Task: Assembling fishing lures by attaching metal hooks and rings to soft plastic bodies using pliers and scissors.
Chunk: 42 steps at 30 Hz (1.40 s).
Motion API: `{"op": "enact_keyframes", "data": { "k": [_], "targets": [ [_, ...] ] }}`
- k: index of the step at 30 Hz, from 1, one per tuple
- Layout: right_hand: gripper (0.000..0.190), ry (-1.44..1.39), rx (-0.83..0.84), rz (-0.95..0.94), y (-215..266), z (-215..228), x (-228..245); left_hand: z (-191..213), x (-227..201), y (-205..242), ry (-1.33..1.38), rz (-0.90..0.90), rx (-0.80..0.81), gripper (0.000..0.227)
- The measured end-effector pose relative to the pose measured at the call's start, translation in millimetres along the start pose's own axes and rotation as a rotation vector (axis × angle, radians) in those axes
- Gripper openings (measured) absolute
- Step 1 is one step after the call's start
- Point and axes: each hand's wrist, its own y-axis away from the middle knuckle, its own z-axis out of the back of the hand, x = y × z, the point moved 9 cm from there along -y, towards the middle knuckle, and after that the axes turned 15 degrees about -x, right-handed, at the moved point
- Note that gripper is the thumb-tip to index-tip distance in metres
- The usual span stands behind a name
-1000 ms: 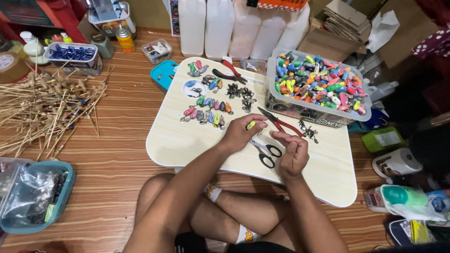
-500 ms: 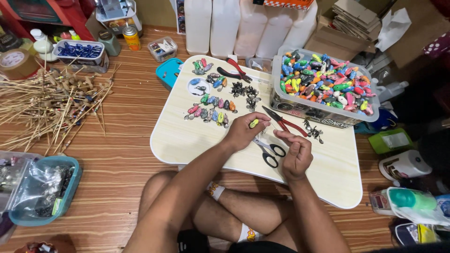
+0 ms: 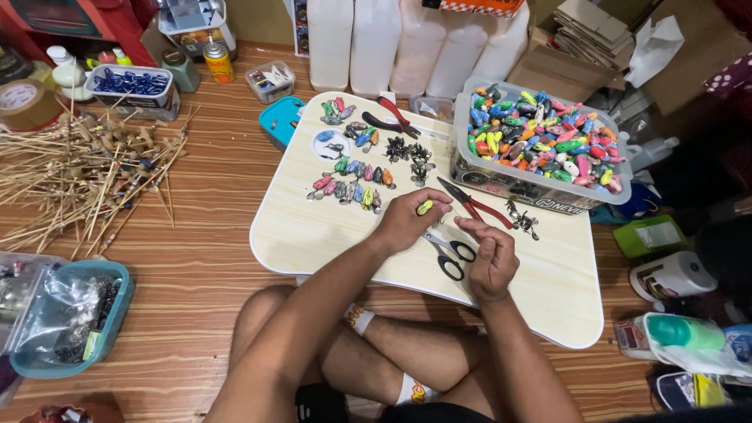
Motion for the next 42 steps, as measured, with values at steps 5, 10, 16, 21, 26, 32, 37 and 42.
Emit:
{"op": "enact_keyframes", "data": {
  "k": [5, 10, 16, 21, 26, 32, 37, 42],
  "targets": [
    [0.024, 0.163, 0.09, 0.097, -2, -4, 4, 0, -17, 6, -0.011, -0.017, 0.075, 0.04],
    [0.016, 0.453, 0.206, 0.287, -15, -30, 10, -8, -7, 7, 0.015, -0.056, 0.151, 0.045],
    [0.011, 0.499, 0.473, 0.212, -25, -46, -28, -5, -6, 5, 0.166, -0.023, 0.142, 0.042],
    [0.018, 0.382, 0.346, 0.099, -18, -30, -53, -1, -6, 2, 0.177, -0.03, 0.085, 0.031],
    [0.022, 0.395, 0.262, 0.142, -27, -32, -30, -2, -2, -5, 0.181, -0.038, 0.052, 0.025],
    [0.011, 0.462, 0.176, 0.191, -33, -21, -26, -1, 0, -7, 0.164, -0.062, 0.034, 0.025],
    [0.011, 0.468, 0.144, 0.191, -35, -16, -25, 0, -2, -4, 0.208, -0.029, 0.023, 0.028],
    [0.007, 0.414, 0.141, 0.188, -37, -15, -22, 2, -3, -2, 0.217, -0.046, 0.011, 0.016]
  ]
}}
